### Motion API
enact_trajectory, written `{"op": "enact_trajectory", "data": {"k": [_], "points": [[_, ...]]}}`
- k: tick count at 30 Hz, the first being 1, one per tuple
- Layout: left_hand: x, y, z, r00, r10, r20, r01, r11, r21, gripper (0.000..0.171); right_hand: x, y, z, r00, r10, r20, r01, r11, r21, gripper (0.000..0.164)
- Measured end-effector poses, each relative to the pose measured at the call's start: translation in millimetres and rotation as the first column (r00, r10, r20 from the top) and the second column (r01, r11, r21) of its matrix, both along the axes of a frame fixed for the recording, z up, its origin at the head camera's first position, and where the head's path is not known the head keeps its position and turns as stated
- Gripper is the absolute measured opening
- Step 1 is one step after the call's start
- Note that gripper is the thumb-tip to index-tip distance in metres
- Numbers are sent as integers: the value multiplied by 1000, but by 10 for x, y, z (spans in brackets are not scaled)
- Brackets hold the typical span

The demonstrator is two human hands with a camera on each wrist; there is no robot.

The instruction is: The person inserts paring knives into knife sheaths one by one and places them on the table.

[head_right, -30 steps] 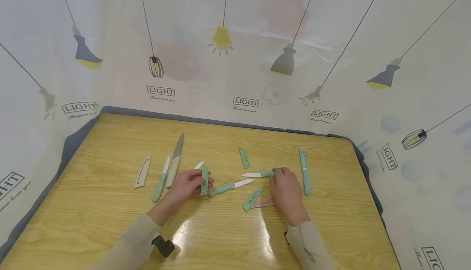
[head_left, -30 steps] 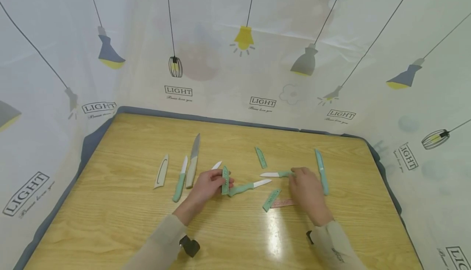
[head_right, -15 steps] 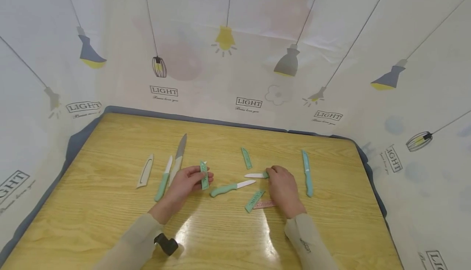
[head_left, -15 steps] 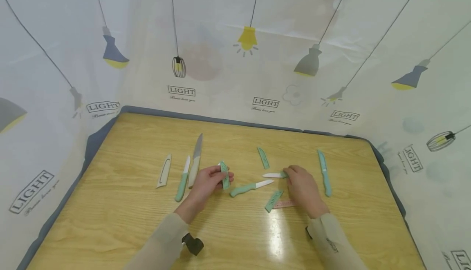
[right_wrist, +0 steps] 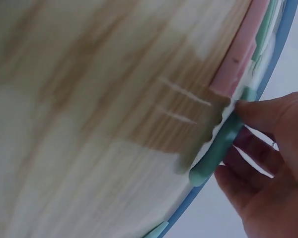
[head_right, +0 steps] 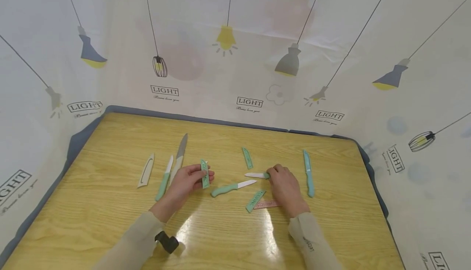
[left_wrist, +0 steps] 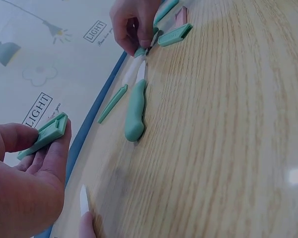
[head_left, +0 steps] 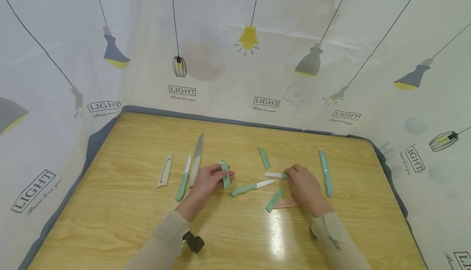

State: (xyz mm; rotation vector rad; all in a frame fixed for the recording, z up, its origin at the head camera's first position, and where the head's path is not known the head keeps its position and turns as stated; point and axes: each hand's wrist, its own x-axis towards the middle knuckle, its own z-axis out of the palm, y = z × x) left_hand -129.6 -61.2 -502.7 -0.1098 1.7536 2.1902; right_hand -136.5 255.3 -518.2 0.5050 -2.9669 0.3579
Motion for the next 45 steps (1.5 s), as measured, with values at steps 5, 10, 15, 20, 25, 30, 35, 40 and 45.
{"op": "enact_trajectory", "data": {"k": [5,10,15,20,25,30,35,40,45], "points": [[-1,-21,17,999,30,11,-30,1000,8,40,12,17,23,1000,13,-4,-13,1000,7,19],[-19,-40,22,998,52,30,-53,998,29,40,87,-4,71,1000,-5,4,5,999,-39,19],[-33,-36,31,998,55,41,-56,998,32,40,196,-100,179,998,-31,53,38,989,-141,17],[-38,-15,60,998,54,37,-56,998,37,41,293,-208,266,993,-53,109,76,974,-214,17],[-50,6,70,997,64,51,-66,997,33,41,378,-327,309,993,-30,112,63,952,-299,21],[-57,22,75,996,72,56,-74,997,25,40,440,-456,328,991,-28,131,76,923,-377,30],[-62,41,69,997,68,45,-69,997,30,40,487,-572,364,984,-21,175,101,880,-463,24],[-62,69,72,998,62,32,-63,997,32,40,515,-650,392,996,-26,87,62,891,-449,21],[-72,87,81,996,92,11,-92,994,55,39,548,-731,430,987,1,158,81,856,-510,15]]}}
